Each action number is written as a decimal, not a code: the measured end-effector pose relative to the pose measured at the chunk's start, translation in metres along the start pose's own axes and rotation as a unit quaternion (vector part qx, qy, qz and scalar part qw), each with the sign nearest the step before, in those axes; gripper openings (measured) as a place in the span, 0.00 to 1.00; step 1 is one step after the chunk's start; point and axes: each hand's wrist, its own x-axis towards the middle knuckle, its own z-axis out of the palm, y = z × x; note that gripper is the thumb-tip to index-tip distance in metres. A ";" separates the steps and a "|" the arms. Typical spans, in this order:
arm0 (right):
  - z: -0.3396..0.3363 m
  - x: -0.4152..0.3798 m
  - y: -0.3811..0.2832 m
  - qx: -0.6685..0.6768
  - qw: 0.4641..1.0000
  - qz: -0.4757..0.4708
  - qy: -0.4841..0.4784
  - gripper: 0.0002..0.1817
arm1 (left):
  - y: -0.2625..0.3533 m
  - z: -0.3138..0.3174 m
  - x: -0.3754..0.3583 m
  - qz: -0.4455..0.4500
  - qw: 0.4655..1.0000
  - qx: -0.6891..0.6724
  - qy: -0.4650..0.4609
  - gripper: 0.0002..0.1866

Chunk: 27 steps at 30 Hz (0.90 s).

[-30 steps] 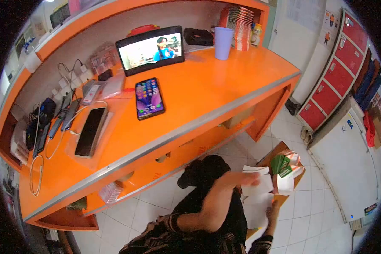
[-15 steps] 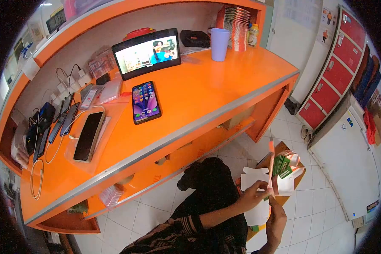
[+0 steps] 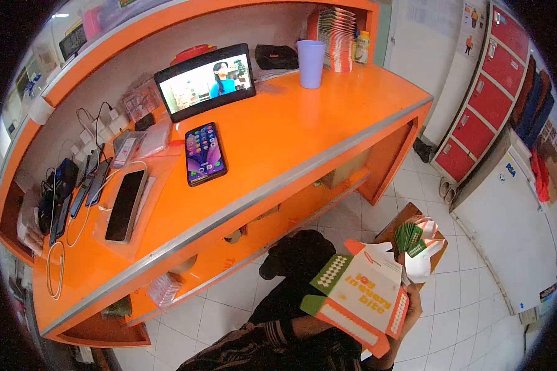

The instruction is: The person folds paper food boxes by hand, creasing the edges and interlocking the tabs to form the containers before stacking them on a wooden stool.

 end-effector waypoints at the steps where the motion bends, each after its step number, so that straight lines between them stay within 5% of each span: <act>1: -0.009 0.002 0.000 -0.062 0.998 -0.018 -0.019 0.05 | 0.004 -0.002 0.000 0.003 1.000 -0.012 -0.006 0.10; 3: -0.017 0.003 -0.004 -0.183 0.980 -0.051 -0.059 0.07 | 0.007 -0.003 -0.001 0.007 1.000 -0.020 -0.009 0.11; 10: -0.013 -0.001 -0.030 -0.291 0.944 -0.081 -0.134 0.08 | -0.002 -0.003 -0.005 -0.014 1.000 0.014 0.008 0.13; 17: -0.019 0.003 -0.027 -0.209 0.972 -0.001 -0.109 0.07 | -0.029 -0.001 -0.011 -0.060 0.992 0.095 0.051 0.16; 27: -0.005 0.003 -0.018 -0.206 0.975 -0.056 -0.063 0.03 | -0.023 0.000 -0.016 -0.060 0.993 0.100 0.035 0.19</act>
